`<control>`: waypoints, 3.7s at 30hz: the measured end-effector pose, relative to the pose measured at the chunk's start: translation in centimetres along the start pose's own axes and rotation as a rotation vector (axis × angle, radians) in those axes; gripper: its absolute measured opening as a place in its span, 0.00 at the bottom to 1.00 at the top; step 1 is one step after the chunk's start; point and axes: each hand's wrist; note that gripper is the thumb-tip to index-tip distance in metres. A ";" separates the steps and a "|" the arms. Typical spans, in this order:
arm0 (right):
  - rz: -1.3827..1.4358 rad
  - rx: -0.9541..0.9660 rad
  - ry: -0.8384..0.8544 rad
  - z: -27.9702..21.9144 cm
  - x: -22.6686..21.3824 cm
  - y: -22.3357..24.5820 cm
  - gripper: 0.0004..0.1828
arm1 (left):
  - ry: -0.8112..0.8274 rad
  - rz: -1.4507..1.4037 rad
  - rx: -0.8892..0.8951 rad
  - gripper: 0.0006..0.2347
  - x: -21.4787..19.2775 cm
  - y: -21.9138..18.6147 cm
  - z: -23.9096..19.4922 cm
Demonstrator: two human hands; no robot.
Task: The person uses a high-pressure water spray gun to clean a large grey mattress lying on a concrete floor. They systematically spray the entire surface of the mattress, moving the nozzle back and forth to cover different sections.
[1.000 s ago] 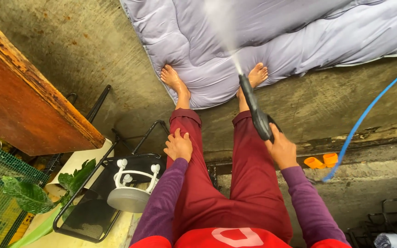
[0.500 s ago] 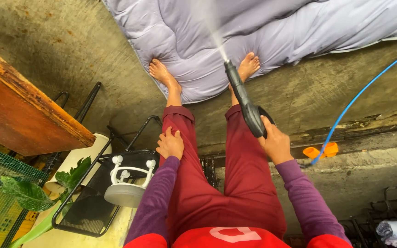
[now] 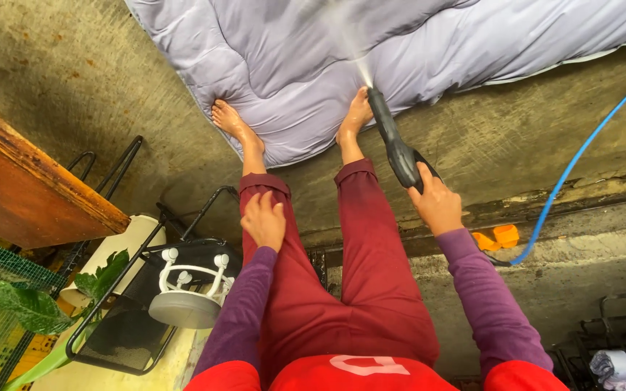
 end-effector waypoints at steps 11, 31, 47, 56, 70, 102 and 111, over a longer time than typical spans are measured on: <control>0.174 -0.212 -0.132 -5.5 -2.9 1.0 0.31 | 0.991 -1.873 -0.003 0.24 0.4 -22.6 -2.6; 0.339 -0.194 -0.007 -7.0 -1.4 -2.1 0.32 | 0.865 -1.632 -0.319 0.20 0.7 -25.7 -1.8; 0.338 -0.160 -0.012 -8.4 -1.8 -3.2 0.32 | 0.814 -1.760 -0.276 0.20 6.0 -26.2 -0.1; 0.316 -0.045 0.120 -8.6 -1.6 -4.0 0.30 | 1.072 -1.337 -0.188 0.42 -5.0 -27.6 -1.4; 0.116 0.091 0.100 3.2 -1.9 -8.7 0.30 | 0.043 -0.584 -0.126 0.17 0.3 7.4 -1.6; 0.110 -0.043 0.174 10.2 -5.0 -1.2 0.34 | 0.581 -0.576 -0.214 0.18 5.4 5.4 -8.4; 0.164 -0.150 -0.360 13.8 -8.6 2.9 0.30 | 0.623 -0.508 -0.361 0.20 2.6 4.6 -7.0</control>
Point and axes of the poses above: each hand's wrist, its own z-axis towards the middle knuckle, its own x-axis out of the palm, y = z × x, and after that the axes turned 6 degrees about y, right-handed
